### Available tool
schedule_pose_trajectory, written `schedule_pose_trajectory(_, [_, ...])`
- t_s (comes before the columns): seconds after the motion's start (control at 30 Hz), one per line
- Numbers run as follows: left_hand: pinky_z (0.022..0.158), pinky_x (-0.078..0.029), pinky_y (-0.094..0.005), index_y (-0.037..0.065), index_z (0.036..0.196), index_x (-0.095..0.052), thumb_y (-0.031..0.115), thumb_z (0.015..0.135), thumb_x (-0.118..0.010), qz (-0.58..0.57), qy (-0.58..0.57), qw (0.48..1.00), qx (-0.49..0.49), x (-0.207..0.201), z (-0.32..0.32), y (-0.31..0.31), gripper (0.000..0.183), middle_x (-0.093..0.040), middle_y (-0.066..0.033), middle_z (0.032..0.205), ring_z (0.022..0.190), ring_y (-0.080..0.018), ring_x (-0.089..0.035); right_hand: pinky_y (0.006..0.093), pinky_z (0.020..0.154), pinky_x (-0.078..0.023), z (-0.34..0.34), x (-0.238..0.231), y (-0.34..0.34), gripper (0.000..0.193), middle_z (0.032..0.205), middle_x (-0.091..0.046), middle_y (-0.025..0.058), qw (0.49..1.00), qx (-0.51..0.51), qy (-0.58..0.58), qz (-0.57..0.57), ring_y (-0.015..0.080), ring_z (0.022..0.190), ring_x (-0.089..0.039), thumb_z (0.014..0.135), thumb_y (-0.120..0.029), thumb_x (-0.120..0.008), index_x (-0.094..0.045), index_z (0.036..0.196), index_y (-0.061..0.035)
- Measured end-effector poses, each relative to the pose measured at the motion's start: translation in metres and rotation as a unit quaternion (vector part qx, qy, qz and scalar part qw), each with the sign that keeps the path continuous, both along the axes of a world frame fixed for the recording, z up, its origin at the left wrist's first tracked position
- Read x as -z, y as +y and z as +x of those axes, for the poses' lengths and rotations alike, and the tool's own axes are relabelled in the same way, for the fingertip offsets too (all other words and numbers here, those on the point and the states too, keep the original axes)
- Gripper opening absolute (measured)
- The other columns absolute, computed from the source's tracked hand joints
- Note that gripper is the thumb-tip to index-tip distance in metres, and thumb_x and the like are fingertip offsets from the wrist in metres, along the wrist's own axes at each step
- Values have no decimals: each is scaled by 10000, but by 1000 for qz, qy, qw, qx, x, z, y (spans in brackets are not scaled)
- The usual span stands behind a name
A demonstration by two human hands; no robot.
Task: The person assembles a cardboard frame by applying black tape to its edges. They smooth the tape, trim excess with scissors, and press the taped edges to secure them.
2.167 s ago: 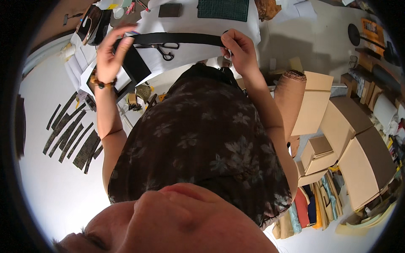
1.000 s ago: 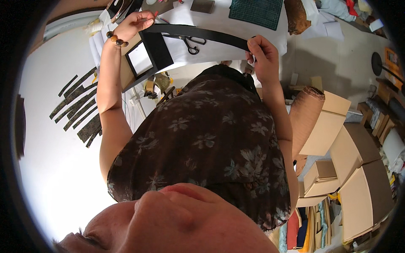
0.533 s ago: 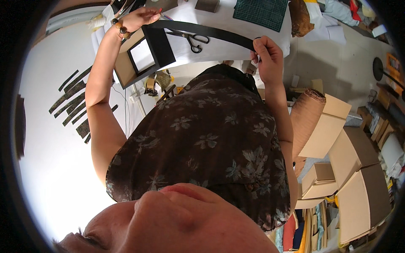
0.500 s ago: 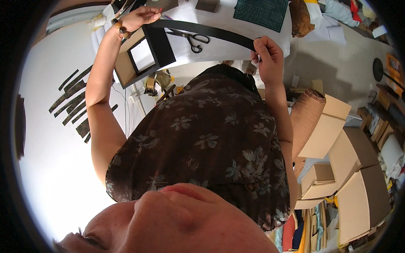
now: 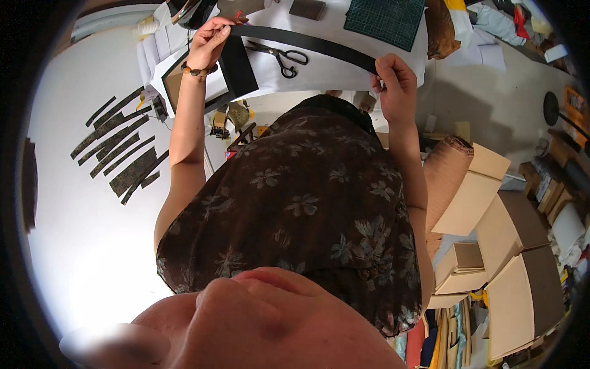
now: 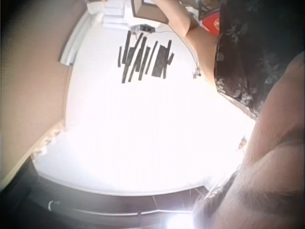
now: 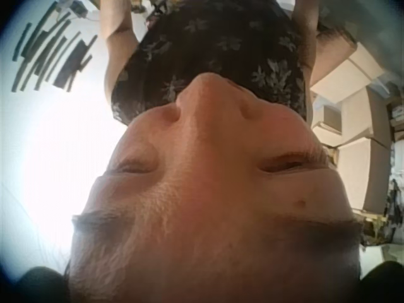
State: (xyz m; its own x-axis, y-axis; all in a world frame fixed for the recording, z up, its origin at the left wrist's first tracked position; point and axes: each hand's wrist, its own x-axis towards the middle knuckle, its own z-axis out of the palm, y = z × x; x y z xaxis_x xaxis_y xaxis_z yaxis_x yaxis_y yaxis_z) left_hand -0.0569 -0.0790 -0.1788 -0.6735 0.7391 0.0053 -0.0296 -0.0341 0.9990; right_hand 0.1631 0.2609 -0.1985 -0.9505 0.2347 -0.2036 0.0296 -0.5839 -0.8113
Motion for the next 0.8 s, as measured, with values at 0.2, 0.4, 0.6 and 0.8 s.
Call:
schedule_pose_trajectory(0.2, [977, -419, -315, -1, 1092, -551, -96, 839, -608, 20, 7, 998, -61, 10, 14, 14, 276, -640, -123, 1111, 1092, -201, -586, 222, 556, -335, -1, 4, 2, 225, 680, -433, -30, 1000, 6, 1, -6, 76, 627, -435, 942, -143, -570, -505, 735, -81])
schedule_pose_trajectory(0.4, [843, -486, -235, 14, 1000, -584, -159, 775, -632, 54, 49, 991, -111, 37, 11, 14, 288, -670, -66, 1009, 939, -126, -626, 228, 564, -346, -1, -19, 6, 202, 707, -474, -20, 999, -6, 23, 40, 71, 638, -443, 949, -135, -559, -534, 771, -44])
schedule_pose_trajectory(0.6, [940, -473, -368, 1, 977, -559, -147, 808, -610, 74, 45, 989, -116, 34, 15, 17, 230, -657, -126, 996, 947, -183, -623, 229, 551, -367, -6, -25, 13, 191, 695, -514, -5, 997, -16, 47, 51, 72, 627, -468, 949, -135, -562, -563, 790, -30])
schedule_pose_trajectory(0.8, [1006, -429, -518, -5, 975, -553, -117, 824, -620, 79, 44, 989, -114, 33, 16, 18, 199, -637, -125, 962, 942, -221, -624, 225, 559, -374, 1, -18, 13, 204, 687, -540, 1, 998, -30, 18, 56, 74, 618, -479, 944, -153, -580, -564, 775, -39])
